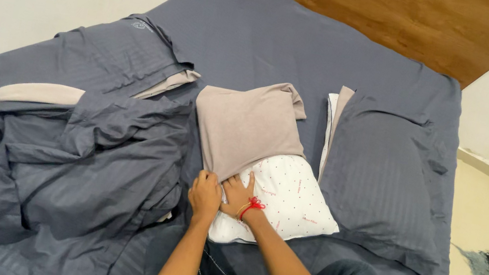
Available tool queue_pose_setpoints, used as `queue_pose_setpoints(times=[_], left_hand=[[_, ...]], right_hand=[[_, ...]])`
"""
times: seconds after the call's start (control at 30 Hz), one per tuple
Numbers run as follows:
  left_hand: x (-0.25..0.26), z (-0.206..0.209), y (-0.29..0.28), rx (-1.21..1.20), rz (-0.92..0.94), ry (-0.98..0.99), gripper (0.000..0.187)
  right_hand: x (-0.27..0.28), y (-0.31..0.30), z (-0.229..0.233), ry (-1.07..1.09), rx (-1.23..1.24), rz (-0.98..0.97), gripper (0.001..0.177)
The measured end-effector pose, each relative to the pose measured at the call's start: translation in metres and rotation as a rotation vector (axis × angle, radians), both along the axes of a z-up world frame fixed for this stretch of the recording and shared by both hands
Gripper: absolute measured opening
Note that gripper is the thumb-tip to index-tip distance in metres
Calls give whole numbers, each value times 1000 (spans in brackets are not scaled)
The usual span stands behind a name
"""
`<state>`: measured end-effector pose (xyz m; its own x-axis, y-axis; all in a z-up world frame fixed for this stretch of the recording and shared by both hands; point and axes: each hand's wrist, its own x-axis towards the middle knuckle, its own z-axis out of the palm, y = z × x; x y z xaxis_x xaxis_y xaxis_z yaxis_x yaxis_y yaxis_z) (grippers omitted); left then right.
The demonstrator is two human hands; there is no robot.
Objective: The person opens a closet to retrieve several pillowcases and puts them onto pillows by hand on a bed.
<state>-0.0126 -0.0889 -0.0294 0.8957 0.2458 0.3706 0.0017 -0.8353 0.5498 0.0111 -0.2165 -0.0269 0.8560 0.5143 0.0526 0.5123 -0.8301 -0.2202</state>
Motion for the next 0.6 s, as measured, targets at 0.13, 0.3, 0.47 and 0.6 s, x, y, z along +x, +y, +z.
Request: queue_pose_setpoints(times=[0.13,0.3,0.47,0.6], left_hand=[[9,26,2,168,-2,-154,11],[1,37,-14,280,-176,-368,9],[6,19,-12,218,-168,-330,11],[16,10,-3,106,148,-9,25]], right_hand=[[-3,-45,15,12,40,56,34],[10,-55,71,-431,206,-78,44],[39,-43,70,-482,92,-238,41],[82,-96,37,-595,-4,-445,37]])
